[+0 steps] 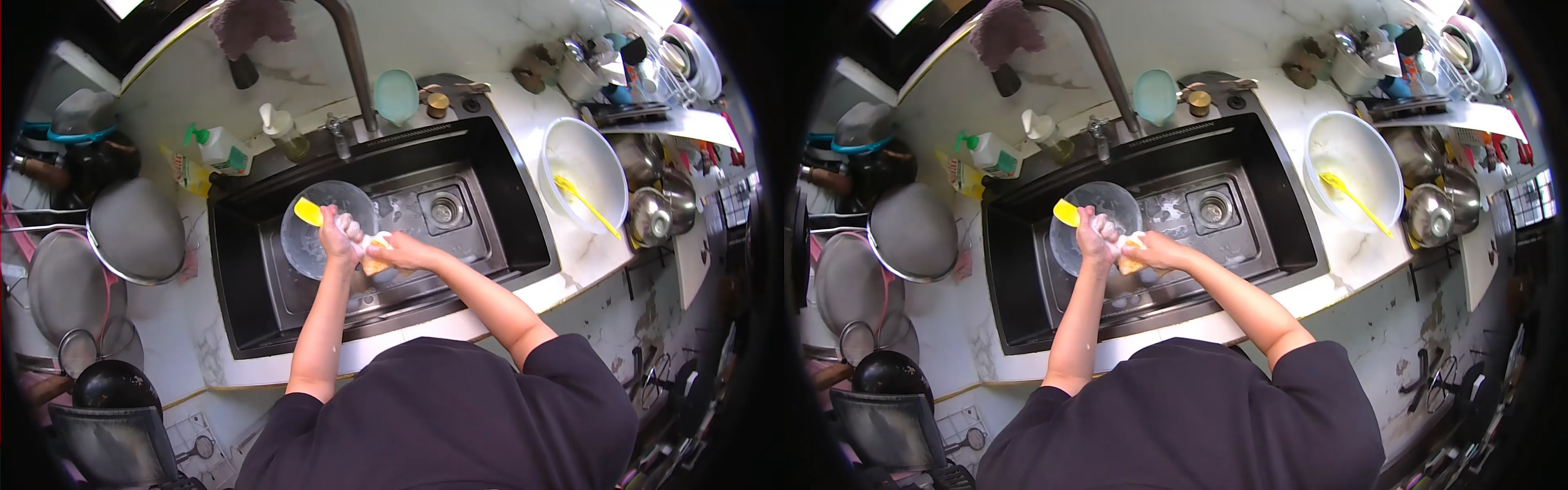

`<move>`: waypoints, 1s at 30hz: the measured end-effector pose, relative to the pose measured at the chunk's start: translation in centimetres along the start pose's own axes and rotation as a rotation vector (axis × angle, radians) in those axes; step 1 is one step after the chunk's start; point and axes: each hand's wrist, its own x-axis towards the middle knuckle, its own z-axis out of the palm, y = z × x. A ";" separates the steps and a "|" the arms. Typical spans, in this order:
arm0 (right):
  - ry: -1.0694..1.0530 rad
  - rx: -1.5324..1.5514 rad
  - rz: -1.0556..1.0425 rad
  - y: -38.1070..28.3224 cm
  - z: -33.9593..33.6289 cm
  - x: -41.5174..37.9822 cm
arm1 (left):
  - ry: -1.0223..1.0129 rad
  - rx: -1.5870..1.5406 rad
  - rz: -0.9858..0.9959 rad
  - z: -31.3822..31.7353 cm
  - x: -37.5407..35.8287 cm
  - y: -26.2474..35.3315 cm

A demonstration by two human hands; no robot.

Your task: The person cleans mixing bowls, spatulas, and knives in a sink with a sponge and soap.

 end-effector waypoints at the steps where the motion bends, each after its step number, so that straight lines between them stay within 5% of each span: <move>1: -0.011 -0.004 -0.006 -0.3 -0.4 0.2 | 0.005 -0.004 0.011 -0.8 0.6 0.1; 3: 0.271 -0.236 0.052 -1.0 -2.4 1.0 | 0.130 0.081 0.182 -2.8 2.1 0.5; 7: 0.595 0.102 -0.069 -1.2 -10.0 6.5 | 0.261 0.322 0.085 -4.4 2.7 0.7; 9: 0.797 -0.740 -0.299 -2.6 -13.8 9.6 | 0.263 0.349 0.030 -4.9 2.7 0.9; 11: 1.090 -0.283 -0.267 -6.1 -14.8 11.7 | 0.215 0.205 -0.167 -5.7 2.9 0.9; 17: 1.327 -0.455 -0.256 -5.6 -15.1 15.4 | 0.154 0.335 -0.111 -6.5 3.6 0.0; 19: 1.478 -0.493 -0.524 -6.3 -12.8 14.3 | 0.137 0.414 -0.094 -6.3 3.9 -0.5; 21: 1.264 -0.484 -0.692 -6.8 -9.8 13.9 | 0.124 0.360 -0.103 -5.9 4.3 -0.6; 23: 1.033 -0.498 -0.583 -7.3 -6.9 15.4 | 0.084 0.355 -0.053 -4.9 5.0 -1.6; 25: 1.000 -0.637 -0.439 -8.6 -6.2 16.9 | 0.046 0.357 -0.086 -3.2 5.3 -1.9; 27: 0.570 -0.820 0.134 -10.7 -6.9 17.9 | -0.045 0.338 -0.151 -2.0 6.1 -2.0; 30: 0.499 -0.889 0.169 -12.3 -7.8 19.1 | -0.026 0.247 -0.209 -1.2 6.9 -2.5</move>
